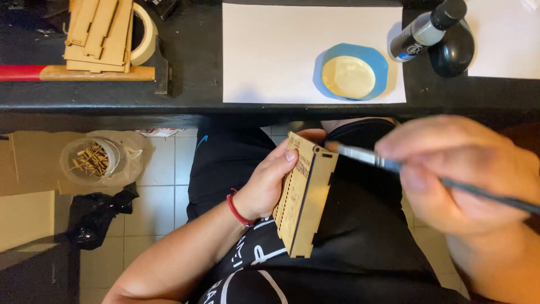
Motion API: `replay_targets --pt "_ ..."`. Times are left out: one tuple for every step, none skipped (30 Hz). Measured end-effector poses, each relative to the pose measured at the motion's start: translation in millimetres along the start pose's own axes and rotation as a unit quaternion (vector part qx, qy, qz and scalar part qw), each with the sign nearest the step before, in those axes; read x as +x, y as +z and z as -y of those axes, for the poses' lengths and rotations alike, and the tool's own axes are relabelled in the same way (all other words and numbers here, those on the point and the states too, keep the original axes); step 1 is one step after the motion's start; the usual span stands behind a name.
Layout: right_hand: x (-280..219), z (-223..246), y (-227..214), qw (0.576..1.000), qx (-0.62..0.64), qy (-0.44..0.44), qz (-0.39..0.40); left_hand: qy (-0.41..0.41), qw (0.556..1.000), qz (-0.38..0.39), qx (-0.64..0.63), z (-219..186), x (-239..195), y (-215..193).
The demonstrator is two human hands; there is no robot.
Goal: Applying paint or glue to the edges and joints of a small laser-cut wooden box using a paintbrush.
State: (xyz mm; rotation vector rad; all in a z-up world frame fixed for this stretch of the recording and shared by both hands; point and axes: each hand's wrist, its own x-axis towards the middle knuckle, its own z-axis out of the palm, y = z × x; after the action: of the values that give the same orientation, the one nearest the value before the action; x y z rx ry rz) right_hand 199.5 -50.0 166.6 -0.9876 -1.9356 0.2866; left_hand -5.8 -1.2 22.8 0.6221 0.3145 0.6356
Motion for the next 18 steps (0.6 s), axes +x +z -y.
replay_targets --pt "0 3 -1 0.998 0.043 -0.005 0.038 -0.005 1.0 0.006 -0.005 0 0 -3" --pt "-1 7 -2 0.993 0.085 -0.008 0.075 -0.012 1.0 0.013 -0.011 1 0 -5" --pt "2 9 2 0.993 0.086 -0.007 0.076 -0.012 1.0 0.013 -0.012 2 -1 -5" --pt "4 12 7 0.993 0.077 -0.024 0.085 -0.008 1.0 0.012 -0.011 3 -1 -4" --pt "7 14 10 0.992 0.068 -0.041 0.094 -0.003 1.0 0.011 -0.01 3 0 -4" --pt "6 13 10 0.993 0.067 -0.039 0.093 -0.005 1.0 0.012 -0.011 3 0 -3" --pt "6 12 10 0.998 0.016 -0.026 0.053 -0.015 1.0 0.003 -0.026 3 -1 -3" --pt "7 10 10 0.999 -0.034 -0.016 0.014 -0.021 0.999 -0.008 -0.04 2 -1 -2" --pt "5 10 8 0.999 -0.035 -0.017 0.014 -0.019 0.999 -0.007 -0.04 2 0 -3" --pt "3 9 5 0.998 -0.025 -0.043 0.033 -0.014 1.0 -0.001 -0.028 2 0 -4" --pt "1 9 3 0.996 -0.015 -0.07 0.052 -0.008 1.0 0.006 -0.016 2 -1 -5" --pt "1 16 7 0.996 -0.013 -0.068 0.053 -0.009 1.0 0.003 -0.017 5 0 -6" --pt "1 24 11 0.993 0.01 -0.062 0.104 -0.001 1.0 -0.023 -0.01 8 1 -7" --pt "2 31 14 0.986 0.031 -0.056 0.155 0.008 0.999 -0.047 -0.003 11 3 -9" --pt "0 32 16 0.986 0.031 -0.055 0.154 0.007 0.999 -0.047 -0.003 12 3 -10" --pt "-3 33 17 0.979 0.054 -0.08 0.18 -0.012 0.998 -0.067 -0.015 13 3 -12" --pt "-5 34 19 0.97 0.078 -0.104 0.207 -0.03 0.995 -0.086 -0.027 15 3 -13" --pt "-8 33 16 0.97 0.081 -0.102 0.207 -0.031 0.995 -0.089 -0.028 15 3 -13"
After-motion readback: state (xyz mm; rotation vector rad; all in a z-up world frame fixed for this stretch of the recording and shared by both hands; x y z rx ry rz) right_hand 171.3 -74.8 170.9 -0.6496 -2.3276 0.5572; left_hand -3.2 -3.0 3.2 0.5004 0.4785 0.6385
